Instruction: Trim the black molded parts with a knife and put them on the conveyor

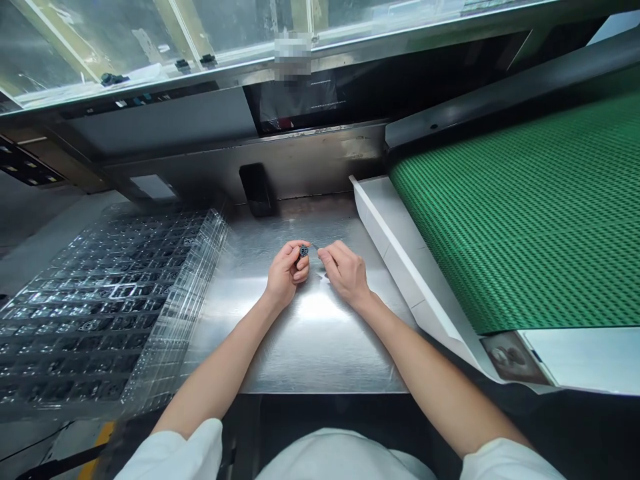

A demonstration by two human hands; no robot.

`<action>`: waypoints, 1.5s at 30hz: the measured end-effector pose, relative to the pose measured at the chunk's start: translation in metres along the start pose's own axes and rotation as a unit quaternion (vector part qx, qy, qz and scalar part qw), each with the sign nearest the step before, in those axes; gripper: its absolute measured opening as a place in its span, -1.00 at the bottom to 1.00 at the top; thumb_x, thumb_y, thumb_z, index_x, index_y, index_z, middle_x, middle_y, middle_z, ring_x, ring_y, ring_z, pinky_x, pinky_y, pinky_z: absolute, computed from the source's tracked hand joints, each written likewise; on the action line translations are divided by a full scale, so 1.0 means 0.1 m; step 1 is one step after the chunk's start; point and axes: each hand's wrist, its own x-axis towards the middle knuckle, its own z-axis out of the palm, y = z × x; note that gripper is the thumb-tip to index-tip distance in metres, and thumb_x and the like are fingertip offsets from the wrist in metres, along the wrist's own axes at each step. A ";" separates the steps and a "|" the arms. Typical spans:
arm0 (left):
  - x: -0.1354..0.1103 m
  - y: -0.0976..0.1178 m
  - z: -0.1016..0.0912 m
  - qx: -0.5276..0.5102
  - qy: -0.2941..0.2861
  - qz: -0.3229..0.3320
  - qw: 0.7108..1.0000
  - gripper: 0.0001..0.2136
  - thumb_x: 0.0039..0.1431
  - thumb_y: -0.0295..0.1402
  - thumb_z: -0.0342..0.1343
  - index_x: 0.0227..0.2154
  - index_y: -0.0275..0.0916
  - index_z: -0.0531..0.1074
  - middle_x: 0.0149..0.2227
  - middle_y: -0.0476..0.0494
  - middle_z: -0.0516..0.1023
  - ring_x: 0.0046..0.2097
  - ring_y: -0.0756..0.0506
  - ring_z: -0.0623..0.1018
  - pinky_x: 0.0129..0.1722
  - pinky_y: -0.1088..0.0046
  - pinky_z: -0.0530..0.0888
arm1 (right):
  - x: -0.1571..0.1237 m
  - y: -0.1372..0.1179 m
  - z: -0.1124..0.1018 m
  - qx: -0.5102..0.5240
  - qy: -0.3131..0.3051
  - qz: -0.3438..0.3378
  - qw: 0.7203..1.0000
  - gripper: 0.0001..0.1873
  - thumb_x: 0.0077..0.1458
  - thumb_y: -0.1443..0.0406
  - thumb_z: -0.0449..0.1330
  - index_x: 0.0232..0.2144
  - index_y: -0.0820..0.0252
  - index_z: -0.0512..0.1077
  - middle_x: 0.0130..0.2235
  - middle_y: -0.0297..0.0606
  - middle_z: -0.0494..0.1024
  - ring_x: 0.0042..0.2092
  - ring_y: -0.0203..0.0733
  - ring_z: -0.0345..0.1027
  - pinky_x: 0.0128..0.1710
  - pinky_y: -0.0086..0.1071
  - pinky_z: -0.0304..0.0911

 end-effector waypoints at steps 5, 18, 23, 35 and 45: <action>0.01 -0.06 0.01 -0.007 -0.017 -0.030 0.999 -0.58 0.14 -0.06 0.38 -0.14 -0.24 0.42 -0.56 0.15 0.23 -0.63 0.13 0.11 -0.60 0.58 -0.08 | 0.01 -0.03 0.02 0.015 0.007 -0.013 1.000 -0.48 0.46 -0.14 0.10 -0.30 0.12 0.50 -0.33 -0.25 0.47 -0.35 -0.19 0.30 -0.31 -0.29 0.18; 0.01 0.02 0.08 -0.021 0.068 -0.058 0.996 -0.73 0.14 -0.33 0.33 -0.26 -0.19 0.30 -0.57 0.22 0.18 -0.62 0.16 0.07 -0.57 0.60 -0.07 | 0.04 -0.01 0.02 -0.022 0.069 -0.083 0.994 -0.72 0.40 0.13 0.18 -0.30 0.15 0.53 -0.33 -0.27 0.55 -0.31 -0.18 0.40 -0.27 -0.31 0.23; 0.05 0.01 -0.01 -0.022 0.094 -0.063 0.993 -0.97 0.25 -0.42 0.10 -0.27 -0.23 0.37 -0.59 0.19 0.17 -0.64 0.15 0.05 -0.59 0.57 -0.09 | 0.03 0.06 0.05 -0.066 0.060 -0.105 0.990 -0.67 0.40 0.08 0.17 -0.26 0.18 0.56 -0.31 -0.23 0.55 -0.29 -0.14 0.42 -0.25 -0.31 0.26; 0.11 0.07 -0.15 -0.088 0.134 -0.035 0.987 -0.74 0.32 -0.18 0.12 -0.38 -0.17 0.21 -0.58 0.20 0.07 -0.65 0.14 0.00 -0.58 0.56 -0.15 | -0.01 0.11 0.13 -0.140 -0.022 -0.092 0.986 -0.48 0.39 -0.08 0.01 -0.23 0.18 0.54 -0.23 -0.11 0.60 -0.20 -0.03 0.50 -0.22 -0.26 0.29; 0.02 0.15 -0.03 -0.096 0.224 0.005 0.970 -0.75 0.14 -0.28 0.33 -0.35 -0.23 0.35 -0.53 0.12 0.29 -0.63 0.13 0.13 -0.58 0.54 -0.09 | -0.01 0.13 0.15 -0.192 -0.127 0.042 0.972 -0.35 0.23 -0.17 -0.08 -0.05 0.07 0.59 0.02 -0.12 0.61 -0.03 0.08 0.51 -0.16 -0.16 0.30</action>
